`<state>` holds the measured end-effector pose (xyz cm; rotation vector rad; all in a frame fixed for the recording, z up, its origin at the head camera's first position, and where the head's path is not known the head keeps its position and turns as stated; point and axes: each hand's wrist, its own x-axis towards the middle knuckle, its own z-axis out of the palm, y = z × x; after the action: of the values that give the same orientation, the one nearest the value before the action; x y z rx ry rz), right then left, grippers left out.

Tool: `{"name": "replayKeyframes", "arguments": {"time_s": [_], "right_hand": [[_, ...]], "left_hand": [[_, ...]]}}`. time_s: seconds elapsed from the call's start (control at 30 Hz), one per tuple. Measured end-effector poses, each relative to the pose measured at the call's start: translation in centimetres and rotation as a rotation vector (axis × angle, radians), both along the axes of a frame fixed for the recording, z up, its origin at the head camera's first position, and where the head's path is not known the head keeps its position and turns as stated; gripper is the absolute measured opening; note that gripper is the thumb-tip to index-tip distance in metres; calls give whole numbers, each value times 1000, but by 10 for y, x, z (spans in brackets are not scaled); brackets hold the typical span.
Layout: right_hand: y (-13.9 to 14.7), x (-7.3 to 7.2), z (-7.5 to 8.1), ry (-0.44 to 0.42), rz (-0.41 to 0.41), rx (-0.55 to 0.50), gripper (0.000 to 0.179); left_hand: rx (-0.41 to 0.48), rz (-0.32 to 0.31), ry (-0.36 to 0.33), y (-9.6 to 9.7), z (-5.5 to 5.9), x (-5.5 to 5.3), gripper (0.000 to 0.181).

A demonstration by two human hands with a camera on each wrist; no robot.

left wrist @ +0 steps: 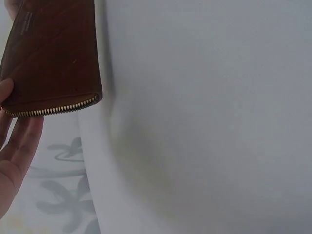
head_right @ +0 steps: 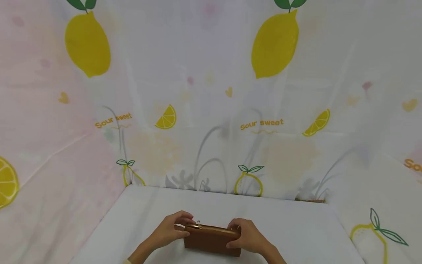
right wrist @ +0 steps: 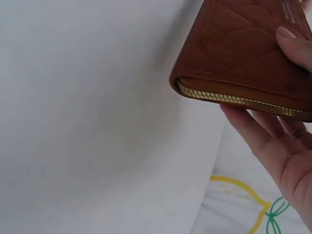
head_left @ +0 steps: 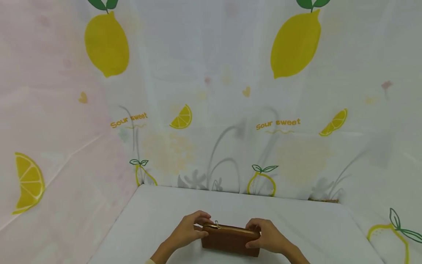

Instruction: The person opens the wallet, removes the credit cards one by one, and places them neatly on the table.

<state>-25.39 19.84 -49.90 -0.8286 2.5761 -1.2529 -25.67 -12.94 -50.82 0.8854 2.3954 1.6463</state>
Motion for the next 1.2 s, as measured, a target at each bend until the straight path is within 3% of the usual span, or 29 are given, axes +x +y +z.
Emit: {"name": "replayKeyframes", "arguments": {"time_s": [0.2, 0.43, 0.63, 0.77, 1.03, 1.1, 1.2], "right_hand": [[-11, 12, -5, -13, 59, 32, 36], [-49, 1, 9, 128, 134, 20, 20], [-92, -4, 13, 83, 58, 48, 23], [-105, -4, 12, 53, 36, 50, 19], [-107, 0, 15, 253, -80, 24, 8], [-107, 2, 17, 264, -95, 10, 6], [-107, 5, 20, 217, -85, -8, 7]], "left_hand": [[-58, -75, -42, -5, -16, -2, 35], [-35, -61, -20, -6, -18, -2, 29], [-11, -47, -2, -4, -22, 0, 30], [12, -51, -12, -1, -24, 2, 30], [-3, -32, -27, -1, -23, 2, 29], [-5, -28, -18, -2, -22, 1, 30], [2, -21, -7, -3, -22, 0, 32]]}}
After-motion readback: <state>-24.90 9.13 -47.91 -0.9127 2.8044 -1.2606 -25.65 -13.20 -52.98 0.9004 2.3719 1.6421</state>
